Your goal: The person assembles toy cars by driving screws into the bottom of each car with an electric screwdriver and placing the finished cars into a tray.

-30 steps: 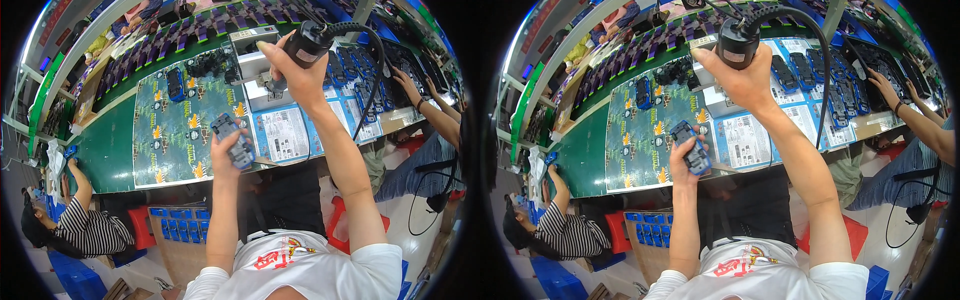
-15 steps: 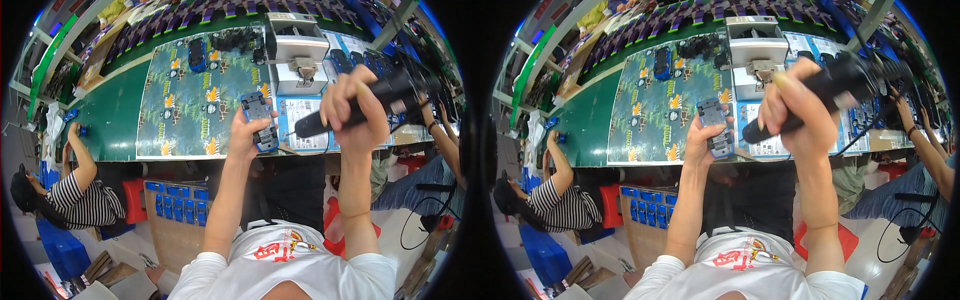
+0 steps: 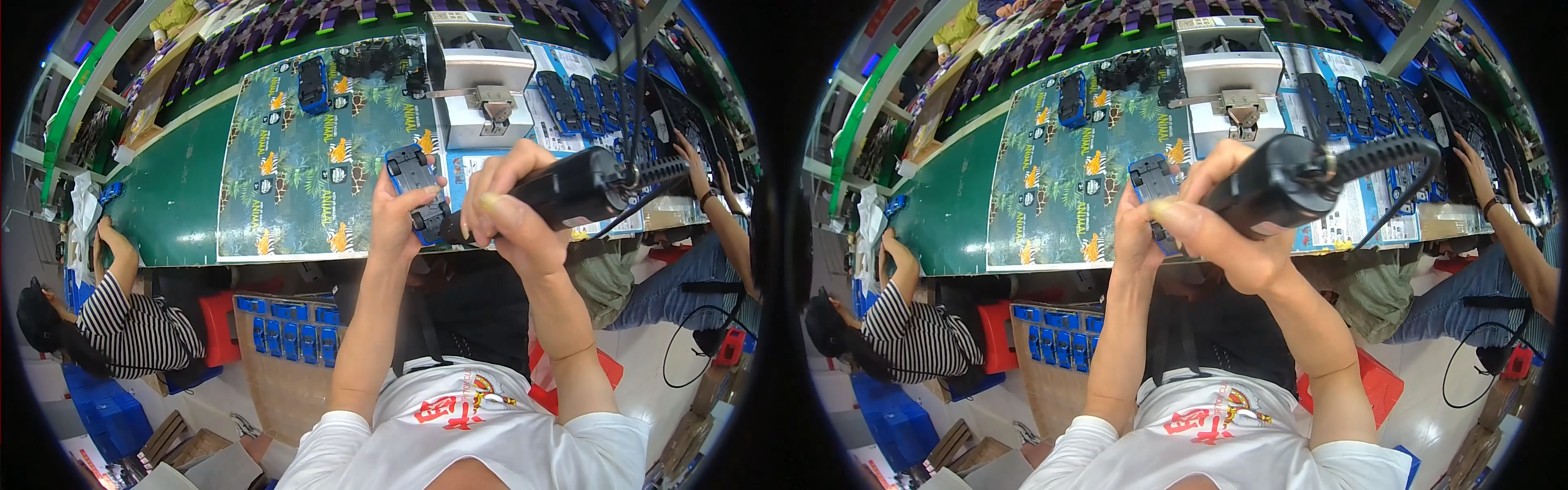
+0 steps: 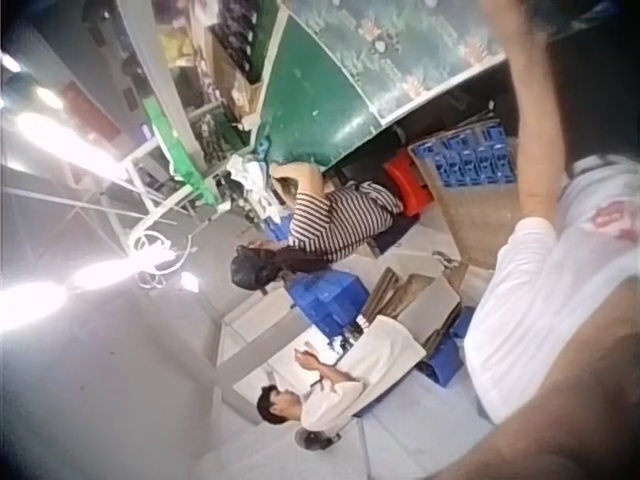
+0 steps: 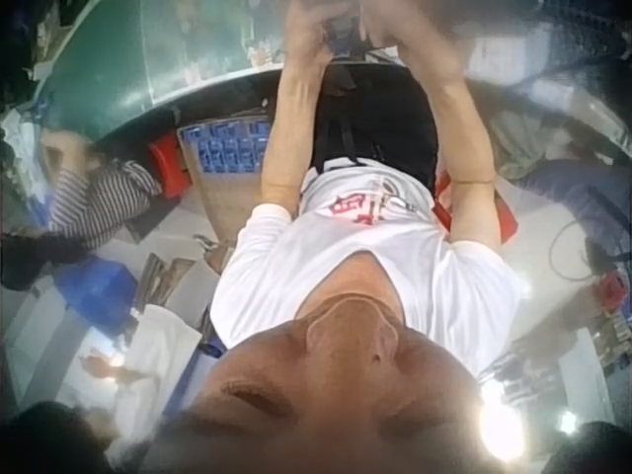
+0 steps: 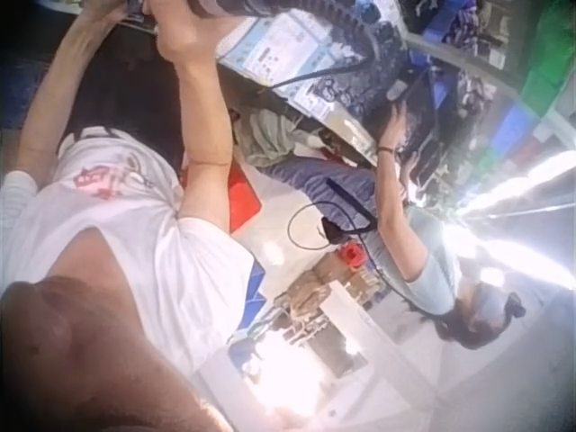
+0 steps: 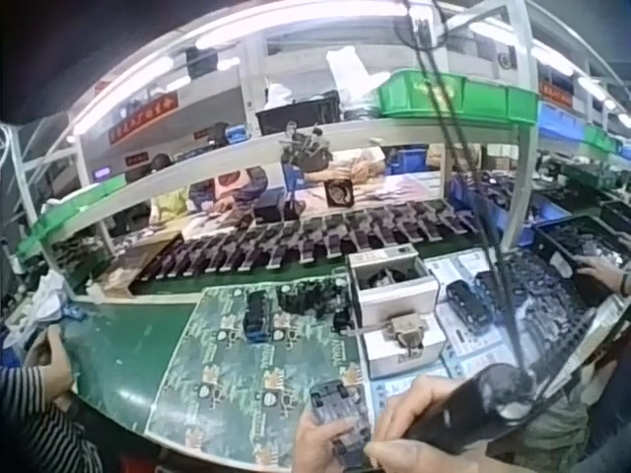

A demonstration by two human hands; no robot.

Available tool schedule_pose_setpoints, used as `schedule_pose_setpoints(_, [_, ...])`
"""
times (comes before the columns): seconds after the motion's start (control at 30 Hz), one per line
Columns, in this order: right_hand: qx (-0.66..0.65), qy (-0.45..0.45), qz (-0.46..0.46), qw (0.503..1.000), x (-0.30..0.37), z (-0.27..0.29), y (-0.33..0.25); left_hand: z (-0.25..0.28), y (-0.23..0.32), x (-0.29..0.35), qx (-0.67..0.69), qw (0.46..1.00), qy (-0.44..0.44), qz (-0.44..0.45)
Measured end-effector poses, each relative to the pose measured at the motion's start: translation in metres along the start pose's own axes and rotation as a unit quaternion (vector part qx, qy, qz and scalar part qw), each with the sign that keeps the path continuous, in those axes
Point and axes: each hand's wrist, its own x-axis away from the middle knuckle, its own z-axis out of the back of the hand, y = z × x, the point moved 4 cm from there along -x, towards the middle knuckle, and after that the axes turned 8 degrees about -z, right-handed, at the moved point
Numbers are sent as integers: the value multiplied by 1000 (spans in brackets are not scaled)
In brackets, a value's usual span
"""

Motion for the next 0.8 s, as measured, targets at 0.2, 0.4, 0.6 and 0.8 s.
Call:
schedule_pose_setpoints(0.2, [77, -64, 9, 995, -6, -3, 4, -3, 1, -3, 28, 999, 23, 20])
schedule_pose_setpoints(0.4, [4, -36, -3, 999, -9, 3, 10, 1, -4, -7, 32, 998, 11, 43])
schedule_pose_setpoints(0.6, [-9, -43, 2, 999, -9, 5, 9, 1, -3, -10, 17, 999, 15, 45])
schedule_pose_setpoints(0.8, [34, -55, 19, 998, -5, 4, 7, -2, -2, -7, 7, 998, 39, 54])
